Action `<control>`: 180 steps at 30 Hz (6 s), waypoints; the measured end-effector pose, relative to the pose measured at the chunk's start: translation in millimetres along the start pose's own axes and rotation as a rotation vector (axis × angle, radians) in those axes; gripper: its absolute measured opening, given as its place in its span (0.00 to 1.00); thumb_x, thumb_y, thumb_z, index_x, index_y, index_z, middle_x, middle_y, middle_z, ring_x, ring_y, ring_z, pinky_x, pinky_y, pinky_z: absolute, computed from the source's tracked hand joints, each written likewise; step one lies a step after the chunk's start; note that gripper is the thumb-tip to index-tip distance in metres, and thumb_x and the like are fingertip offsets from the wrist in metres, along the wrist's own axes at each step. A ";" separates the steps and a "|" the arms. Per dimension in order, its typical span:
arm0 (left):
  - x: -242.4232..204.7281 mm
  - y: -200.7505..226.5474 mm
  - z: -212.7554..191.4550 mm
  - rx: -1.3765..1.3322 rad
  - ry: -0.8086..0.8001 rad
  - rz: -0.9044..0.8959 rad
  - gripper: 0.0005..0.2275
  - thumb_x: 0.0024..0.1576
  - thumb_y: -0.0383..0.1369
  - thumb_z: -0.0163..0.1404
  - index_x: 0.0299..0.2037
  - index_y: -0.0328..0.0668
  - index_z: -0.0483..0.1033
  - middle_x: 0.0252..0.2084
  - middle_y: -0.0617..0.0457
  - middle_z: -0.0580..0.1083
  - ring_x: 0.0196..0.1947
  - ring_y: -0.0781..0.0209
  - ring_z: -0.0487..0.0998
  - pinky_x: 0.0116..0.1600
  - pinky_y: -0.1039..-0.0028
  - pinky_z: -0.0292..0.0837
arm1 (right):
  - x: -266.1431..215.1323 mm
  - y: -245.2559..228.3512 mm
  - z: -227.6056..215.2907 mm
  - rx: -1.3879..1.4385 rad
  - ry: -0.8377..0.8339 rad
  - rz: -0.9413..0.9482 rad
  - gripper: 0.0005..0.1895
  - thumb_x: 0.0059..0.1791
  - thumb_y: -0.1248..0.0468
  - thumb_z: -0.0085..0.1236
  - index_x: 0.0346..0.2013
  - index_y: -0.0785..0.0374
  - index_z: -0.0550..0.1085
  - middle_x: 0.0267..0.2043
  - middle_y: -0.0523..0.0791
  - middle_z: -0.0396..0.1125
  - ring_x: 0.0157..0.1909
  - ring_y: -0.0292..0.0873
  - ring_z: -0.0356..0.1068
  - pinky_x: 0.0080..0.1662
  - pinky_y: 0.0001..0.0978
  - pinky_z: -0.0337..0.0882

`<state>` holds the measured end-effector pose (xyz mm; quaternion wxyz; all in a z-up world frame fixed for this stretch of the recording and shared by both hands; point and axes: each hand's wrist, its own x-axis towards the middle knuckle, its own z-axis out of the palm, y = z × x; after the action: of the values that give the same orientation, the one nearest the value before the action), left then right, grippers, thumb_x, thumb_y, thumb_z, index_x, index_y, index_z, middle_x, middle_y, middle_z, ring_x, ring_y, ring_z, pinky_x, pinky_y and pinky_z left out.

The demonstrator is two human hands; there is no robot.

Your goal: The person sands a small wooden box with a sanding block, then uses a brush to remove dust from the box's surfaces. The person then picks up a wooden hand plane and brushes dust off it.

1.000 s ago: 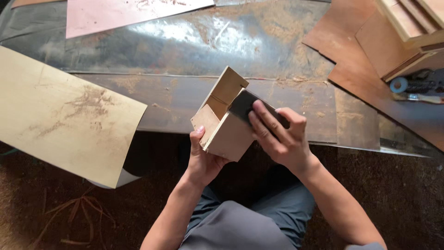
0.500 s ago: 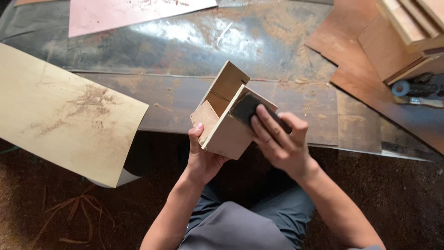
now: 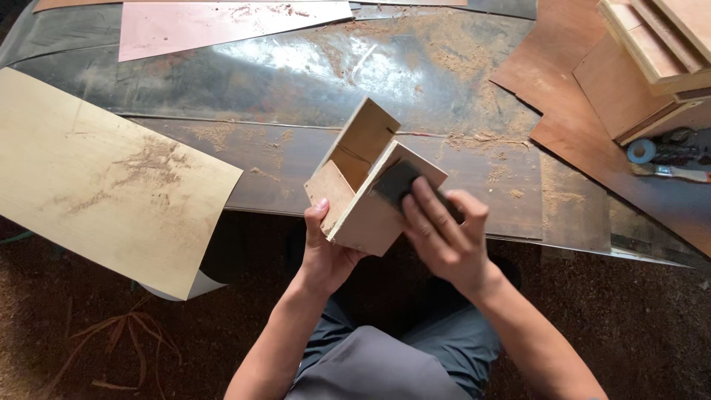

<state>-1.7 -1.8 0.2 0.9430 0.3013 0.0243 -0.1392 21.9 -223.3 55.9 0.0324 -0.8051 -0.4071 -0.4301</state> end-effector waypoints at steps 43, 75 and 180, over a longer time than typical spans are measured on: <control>-10.7 -2.2 2.3 -0.090 -0.040 -0.066 0.38 0.58 0.62 0.39 0.68 0.35 0.63 0.57 0.43 0.73 0.49 0.56 0.80 0.49 0.65 0.81 | -17.7 26.8 4.4 -0.049 0.071 -0.123 0.15 0.52 0.59 0.65 0.51 0.62 0.80 0.66 0.48 0.67 0.61 0.43 0.67 0.54 0.40 0.66; 25.1 -10.4 -2.7 0.798 0.314 0.329 0.54 0.47 0.56 0.52 0.69 0.39 0.21 0.55 0.31 0.60 0.49 0.36 0.79 0.41 0.60 0.87 | -26.6 -44.9 33.6 0.373 0.074 0.560 0.27 0.53 0.63 0.58 0.63 0.78 0.67 0.57 0.64 0.69 0.54 0.64 0.74 0.54 0.47 0.77; 19.8 -27.8 54.2 1.817 -0.053 1.138 0.15 0.62 0.35 0.57 0.57 0.42 0.77 0.27 0.56 0.73 0.24 0.61 0.77 0.30 0.70 0.71 | -53.9 1.7 -5.4 0.502 -0.184 0.681 0.11 0.57 0.71 0.50 0.54 0.63 0.73 0.49 0.51 0.66 0.48 0.52 0.68 0.50 0.41 0.70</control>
<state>7.5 -59.6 26.4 0.2920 0.8541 -0.2527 0.3484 3.4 -260.4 21.1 0.3307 -0.8956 -0.2116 -0.2091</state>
